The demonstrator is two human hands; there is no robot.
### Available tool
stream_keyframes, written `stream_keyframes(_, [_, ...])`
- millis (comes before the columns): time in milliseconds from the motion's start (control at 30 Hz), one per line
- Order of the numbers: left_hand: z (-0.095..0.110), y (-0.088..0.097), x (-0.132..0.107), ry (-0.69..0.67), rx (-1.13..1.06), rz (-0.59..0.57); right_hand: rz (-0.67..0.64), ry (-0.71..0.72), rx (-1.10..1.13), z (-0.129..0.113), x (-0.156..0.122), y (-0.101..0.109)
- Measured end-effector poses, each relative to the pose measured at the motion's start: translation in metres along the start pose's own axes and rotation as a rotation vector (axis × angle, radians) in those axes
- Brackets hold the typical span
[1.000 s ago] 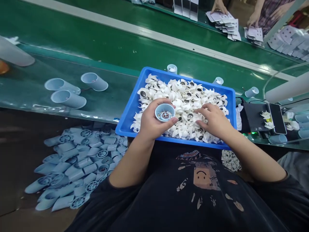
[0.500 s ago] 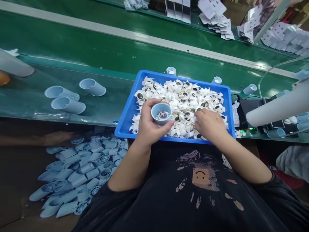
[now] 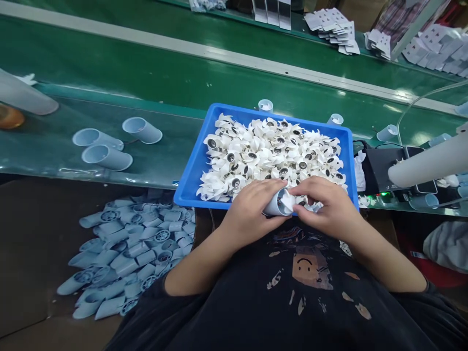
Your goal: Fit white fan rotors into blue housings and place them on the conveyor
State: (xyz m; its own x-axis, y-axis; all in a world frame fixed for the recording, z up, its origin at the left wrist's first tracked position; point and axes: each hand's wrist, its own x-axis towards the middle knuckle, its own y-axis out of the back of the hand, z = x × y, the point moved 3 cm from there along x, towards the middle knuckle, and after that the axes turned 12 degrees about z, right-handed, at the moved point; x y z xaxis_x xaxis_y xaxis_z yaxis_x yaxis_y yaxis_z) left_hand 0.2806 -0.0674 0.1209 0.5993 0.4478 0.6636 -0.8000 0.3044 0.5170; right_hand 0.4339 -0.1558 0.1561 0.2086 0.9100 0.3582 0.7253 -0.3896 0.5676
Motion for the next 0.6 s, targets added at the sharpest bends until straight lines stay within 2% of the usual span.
stream_keyframes(67, [0.005, -0.003, 0.001, -0.069, 0.011, 0.054, 0.012, 0.153, -0.169, -0.008, 0.000, -0.001])
stream_keyframes(133, [0.010, -0.005, 0.001, -0.108, 0.032, 0.130, 0.015, 0.209, -0.220, -0.011, 0.000, -0.002])
stream_keyframes(233, [0.015, -0.007, 0.000, -0.118, 0.074, 0.239, 0.017, 0.213, -0.190, -0.010, 0.002, -0.003])
stream_keyframes(333, [0.018, -0.009, -0.001, -0.105, 0.082, 0.290, -0.009, 0.162, -0.162, -0.008, 0.003, -0.005])
stream_keyframes(500, [0.018, -0.012, 0.000, -0.020, 0.081, 0.198, -0.009, 0.145, -0.158, -0.004, 0.008, -0.006])
stream_keyframes(600, [0.010, -0.004, 0.002, 0.091, 0.064, 0.125, 0.023, 0.213, -0.061, -0.006, 0.004, 0.010])
